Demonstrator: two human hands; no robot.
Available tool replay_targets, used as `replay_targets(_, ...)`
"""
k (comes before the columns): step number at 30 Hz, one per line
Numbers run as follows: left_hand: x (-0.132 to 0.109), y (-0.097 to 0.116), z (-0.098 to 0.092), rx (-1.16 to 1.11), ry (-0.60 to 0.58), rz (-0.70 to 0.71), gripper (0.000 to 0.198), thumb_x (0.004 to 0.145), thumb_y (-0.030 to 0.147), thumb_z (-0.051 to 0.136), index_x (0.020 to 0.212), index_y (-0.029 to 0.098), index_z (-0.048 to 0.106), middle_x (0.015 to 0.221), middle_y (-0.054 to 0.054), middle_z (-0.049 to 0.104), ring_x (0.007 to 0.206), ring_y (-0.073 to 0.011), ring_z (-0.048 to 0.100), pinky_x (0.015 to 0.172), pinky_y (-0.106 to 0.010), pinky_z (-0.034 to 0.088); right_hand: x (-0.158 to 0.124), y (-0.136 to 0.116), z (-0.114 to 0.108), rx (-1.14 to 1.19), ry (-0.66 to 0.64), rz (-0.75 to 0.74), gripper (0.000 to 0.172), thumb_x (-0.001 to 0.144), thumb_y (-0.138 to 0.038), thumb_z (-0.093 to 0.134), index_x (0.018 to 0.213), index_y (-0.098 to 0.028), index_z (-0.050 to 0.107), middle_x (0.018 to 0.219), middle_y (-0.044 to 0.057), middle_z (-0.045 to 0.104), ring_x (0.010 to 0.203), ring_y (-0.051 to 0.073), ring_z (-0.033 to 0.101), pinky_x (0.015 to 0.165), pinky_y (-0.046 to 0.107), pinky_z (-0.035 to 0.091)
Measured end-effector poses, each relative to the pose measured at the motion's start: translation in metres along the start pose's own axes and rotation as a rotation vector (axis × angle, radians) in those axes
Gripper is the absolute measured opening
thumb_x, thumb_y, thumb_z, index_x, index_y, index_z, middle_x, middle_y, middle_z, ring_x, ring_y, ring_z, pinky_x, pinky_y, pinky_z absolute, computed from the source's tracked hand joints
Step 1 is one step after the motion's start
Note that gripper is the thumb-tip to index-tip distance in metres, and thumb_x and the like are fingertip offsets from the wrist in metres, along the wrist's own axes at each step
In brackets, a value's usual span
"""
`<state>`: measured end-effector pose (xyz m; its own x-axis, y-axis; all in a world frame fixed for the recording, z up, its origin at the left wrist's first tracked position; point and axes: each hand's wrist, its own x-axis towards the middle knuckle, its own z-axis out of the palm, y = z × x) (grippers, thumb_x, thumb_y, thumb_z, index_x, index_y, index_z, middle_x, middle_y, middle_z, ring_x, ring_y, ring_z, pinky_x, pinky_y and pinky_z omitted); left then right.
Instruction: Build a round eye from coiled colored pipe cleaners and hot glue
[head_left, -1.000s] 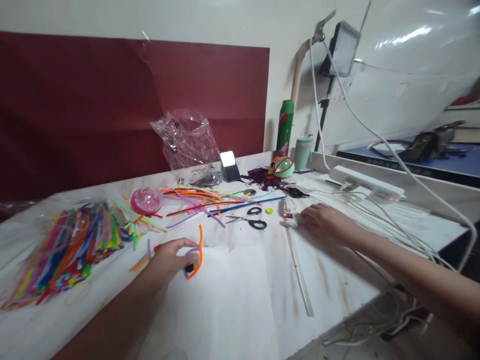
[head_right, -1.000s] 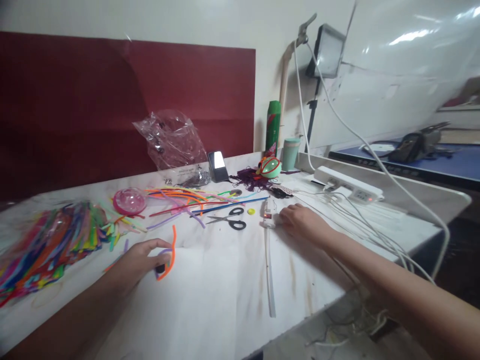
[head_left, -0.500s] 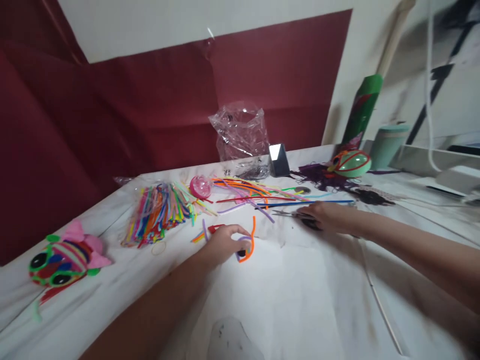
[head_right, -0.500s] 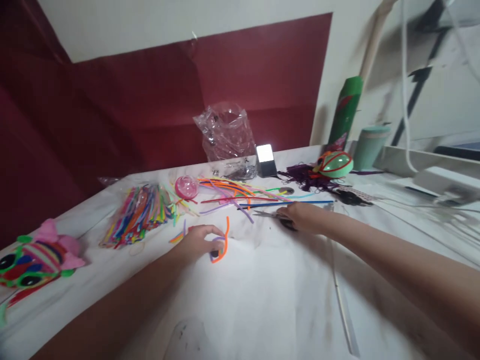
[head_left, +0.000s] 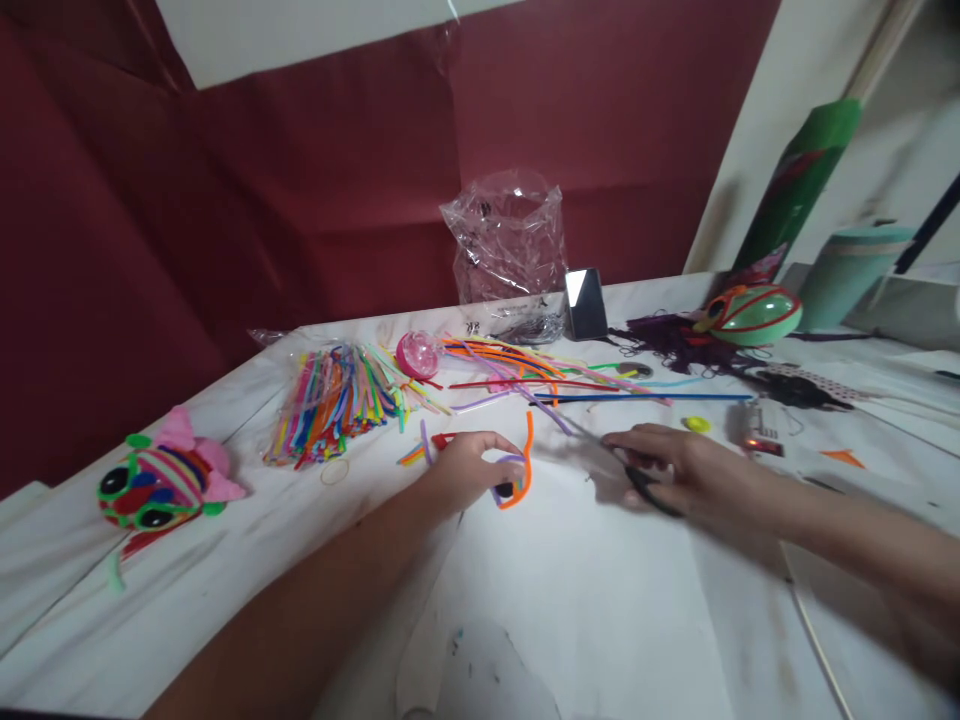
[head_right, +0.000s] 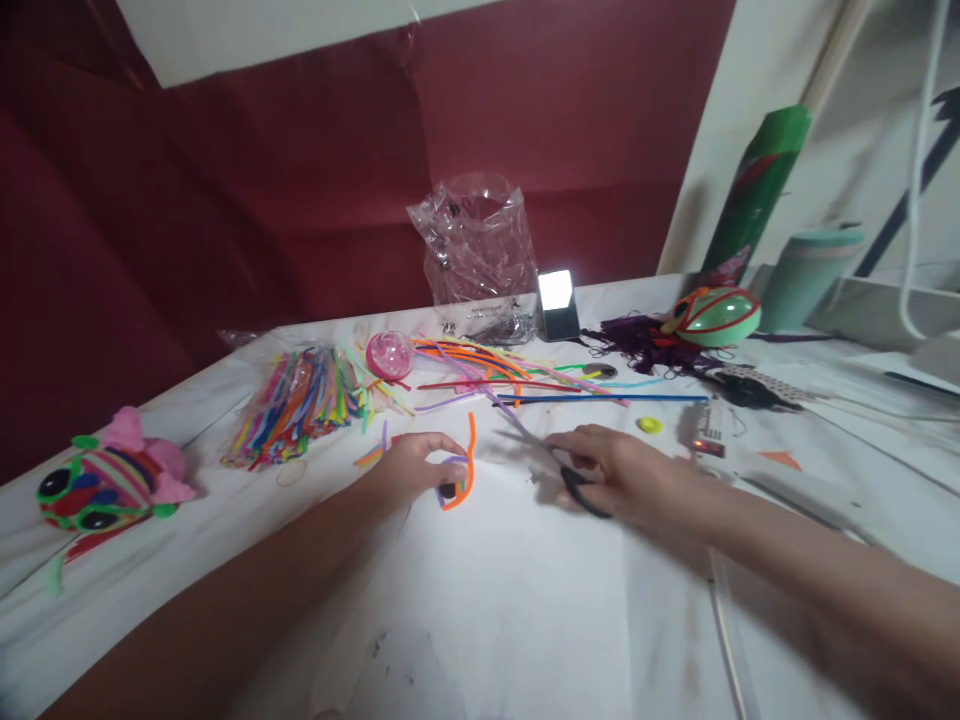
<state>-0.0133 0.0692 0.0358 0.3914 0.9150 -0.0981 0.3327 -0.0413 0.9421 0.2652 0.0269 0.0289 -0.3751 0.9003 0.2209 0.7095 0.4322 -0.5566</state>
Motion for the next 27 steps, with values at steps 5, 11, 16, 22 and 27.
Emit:
replay_targets(5,-0.005,0.006,0.002,0.035,-0.044,0.001,0.031,0.057,0.027,0.077,0.084,0.013,0.069,0.061,0.000,0.064,0.056,-0.0117,0.057,0.057,-0.023,0.044,0.009,-0.022,0.007,-0.237,-0.112,-0.273,0.045,0.077,-0.043,0.062,0.118,-0.024,0.061,0.098,0.010,0.065,0.086,0.023,0.062,0.072,0.032,0.050)
replay_targets(11,-0.007,0.010,0.005,-0.023,-0.085,-0.008,0.034,0.054,0.028,0.079,0.082,0.013,0.069,0.062,0.001,0.064,0.057,-0.0115,0.057,0.058,-0.022,0.044,0.016,-0.034,0.006,-0.229,-0.162,-0.365,0.036,0.079,-0.034,0.061,0.114,-0.026,0.060,0.101,0.009,0.064,0.087,0.023,0.061,0.070,0.031,0.049)
replay_targets(16,-0.007,0.007,0.004,-0.097,-0.162,-0.011,0.032,0.055,0.030,0.079,0.078,0.012,0.067,0.057,0.002,0.062,0.053,-0.0101,0.055,0.055,-0.022,0.044,0.018,-0.045,0.004,-0.235,-0.238,-0.379,0.033,0.082,-0.037,0.058,0.112,-0.024,0.059,0.100,0.009,0.063,0.087,0.022,0.060,0.073,0.032,0.048)
replay_targets(22,-0.007,0.009,0.003,-0.067,-0.165,0.001,0.033,0.052,0.027,0.080,0.079,0.011,0.068,0.057,0.001,0.062,0.054,-0.0107,0.056,0.056,-0.023,0.044,0.015,-0.042,0.006,-0.218,-0.200,-0.392,0.029,0.081,-0.030,0.057,0.109,-0.025,0.061,0.093,0.008,0.065,0.080,0.020,0.061,0.068,0.029,0.046)
replay_targets(27,-0.009,0.011,0.004,-0.063,-0.158,0.001,0.026,0.056,0.022,0.077,0.079,0.012,0.068,0.058,0.002,0.062,0.054,-0.0099,0.055,0.057,-0.023,0.044,0.014,-0.042,0.007,-0.339,-0.187,-0.436,0.036,0.074,-0.013,0.054,0.108,-0.021,0.060,0.089,0.008,0.064,0.076,0.020,0.059,0.066,0.029,0.044)
